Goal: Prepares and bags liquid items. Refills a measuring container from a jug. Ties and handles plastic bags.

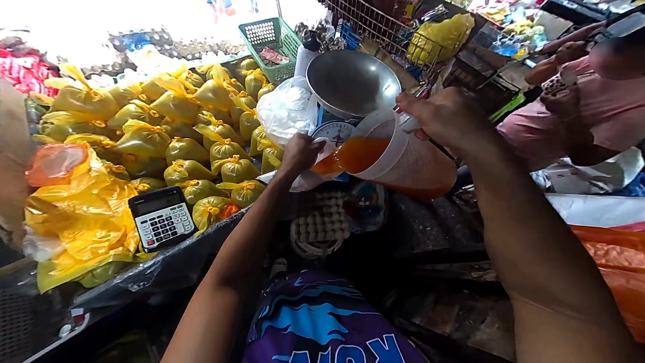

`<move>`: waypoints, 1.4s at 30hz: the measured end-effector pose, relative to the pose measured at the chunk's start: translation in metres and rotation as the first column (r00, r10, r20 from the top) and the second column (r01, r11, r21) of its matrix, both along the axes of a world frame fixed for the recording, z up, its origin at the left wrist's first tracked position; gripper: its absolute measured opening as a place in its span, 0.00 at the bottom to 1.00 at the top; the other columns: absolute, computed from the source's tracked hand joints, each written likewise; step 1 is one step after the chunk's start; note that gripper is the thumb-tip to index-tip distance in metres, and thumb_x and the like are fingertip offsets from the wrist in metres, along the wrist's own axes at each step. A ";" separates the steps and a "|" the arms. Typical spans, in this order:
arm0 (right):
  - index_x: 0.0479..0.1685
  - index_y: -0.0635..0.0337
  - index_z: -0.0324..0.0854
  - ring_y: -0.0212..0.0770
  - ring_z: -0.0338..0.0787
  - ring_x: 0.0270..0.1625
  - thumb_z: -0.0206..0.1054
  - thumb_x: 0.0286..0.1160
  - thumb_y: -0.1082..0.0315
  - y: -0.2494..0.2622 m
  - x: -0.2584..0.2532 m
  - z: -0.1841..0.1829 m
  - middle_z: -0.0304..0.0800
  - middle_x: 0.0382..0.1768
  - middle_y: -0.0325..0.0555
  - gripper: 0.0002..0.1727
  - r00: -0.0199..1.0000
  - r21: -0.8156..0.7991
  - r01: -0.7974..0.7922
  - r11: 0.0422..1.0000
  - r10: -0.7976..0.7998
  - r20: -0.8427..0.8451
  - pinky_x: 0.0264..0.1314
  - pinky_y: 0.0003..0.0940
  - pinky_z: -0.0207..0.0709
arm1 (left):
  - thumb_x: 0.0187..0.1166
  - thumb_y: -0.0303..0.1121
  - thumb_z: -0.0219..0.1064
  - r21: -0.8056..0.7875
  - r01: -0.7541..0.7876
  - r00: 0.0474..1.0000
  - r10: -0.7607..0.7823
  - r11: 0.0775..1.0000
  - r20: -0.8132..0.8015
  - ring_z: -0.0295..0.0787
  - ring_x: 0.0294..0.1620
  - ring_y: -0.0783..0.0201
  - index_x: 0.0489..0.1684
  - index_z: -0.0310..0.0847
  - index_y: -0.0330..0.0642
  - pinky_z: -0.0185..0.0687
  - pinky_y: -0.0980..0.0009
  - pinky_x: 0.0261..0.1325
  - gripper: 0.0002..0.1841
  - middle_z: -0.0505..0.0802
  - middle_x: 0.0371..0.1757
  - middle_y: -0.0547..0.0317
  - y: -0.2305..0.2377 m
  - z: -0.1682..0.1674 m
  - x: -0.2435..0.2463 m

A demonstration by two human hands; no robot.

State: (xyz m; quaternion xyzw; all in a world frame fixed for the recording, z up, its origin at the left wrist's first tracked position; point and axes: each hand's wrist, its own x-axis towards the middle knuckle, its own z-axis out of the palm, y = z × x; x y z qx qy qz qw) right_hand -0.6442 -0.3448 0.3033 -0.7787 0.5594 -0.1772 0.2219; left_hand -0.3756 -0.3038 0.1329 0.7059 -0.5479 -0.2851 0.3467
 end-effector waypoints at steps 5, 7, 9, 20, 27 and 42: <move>0.20 0.52 0.81 0.37 0.79 0.19 0.54 0.74 0.23 0.003 0.003 0.001 0.79 0.17 0.38 0.40 1.000 0.003 -0.009 1.000 0.009 0.022 0.26 0.47 0.75 | 0.79 0.55 0.68 -0.002 -0.005 1.000 0.005 1.000 0.018 0.85 0.28 0.54 0.18 0.84 0.43 0.79 0.45 0.35 0.25 0.87 0.22 0.54 0.003 0.000 -0.003; 0.20 0.52 0.80 0.36 0.78 0.19 0.55 0.74 0.23 0.005 0.004 0.002 0.78 0.16 0.38 0.39 1.000 0.010 0.001 1.000 -0.001 0.030 0.26 0.45 0.75 | 0.79 0.54 0.68 -0.006 -0.009 1.000 0.009 1.000 0.013 0.85 0.27 0.55 0.17 0.83 0.43 0.78 0.46 0.34 0.25 0.86 0.22 0.54 0.006 -0.001 -0.002; 0.21 0.52 0.80 0.35 0.78 0.19 0.55 0.75 0.24 0.008 0.006 0.003 0.78 0.17 0.37 0.38 1.000 0.012 0.010 1.000 -0.010 0.022 0.26 0.44 0.74 | 0.79 0.53 0.68 -0.009 -0.006 1.000 0.006 1.000 0.010 0.83 0.27 0.54 0.17 0.82 0.42 0.76 0.46 0.34 0.25 0.85 0.22 0.54 0.008 -0.001 -0.001; 0.13 0.54 0.71 0.48 0.80 0.22 0.47 0.73 0.20 0.013 0.015 0.014 0.75 0.17 0.47 0.44 0.979 -0.090 -0.068 0.994 0.050 -0.195 0.26 0.58 0.68 | 0.81 0.53 0.65 0.033 0.003 0.995 -0.007 0.999 0.102 0.84 0.29 0.52 0.18 0.83 0.42 0.77 0.44 0.35 0.25 0.86 0.23 0.52 0.012 0.003 -0.005; 0.28 0.57 0.85 0.40 0.79 0.20 0.55 0.75 0.23 0.008 -0.017 -0.015 0.80 0.19 0.42 0.41 0.994 -0.002 -0.014 1.000 0.014 0.110 0.26 0.50 0.77 | 0.81 0.51 0.65 0.049 0.035 0.985 -0.042 0.998 0.168 0.87 0.32 0.48 0.19 0.83 0.41 0.79 0.41 0.36 0.24 0.87 0.25 0.49 0.013 0.010 -0.012; 0.19 0.43 0.80 0.28 0.70 0.10 0.60 0.73 0.25 0.078 -0.078 -0.077 0.77 0.12 0.30 0.32 0.644 0.156 0.353 0.923 -0.361 0.674 0.13 0.26 0.66 | 0.82 0.44 0.64 0.022 0.233 0.903 -0.225 0.972 0.366 0.86 0.31 0.46 0.18 0.80 0.40 0.77 0.40 0.33 0.21 0.85 0.24 0.49 0.009 0.066 -0.036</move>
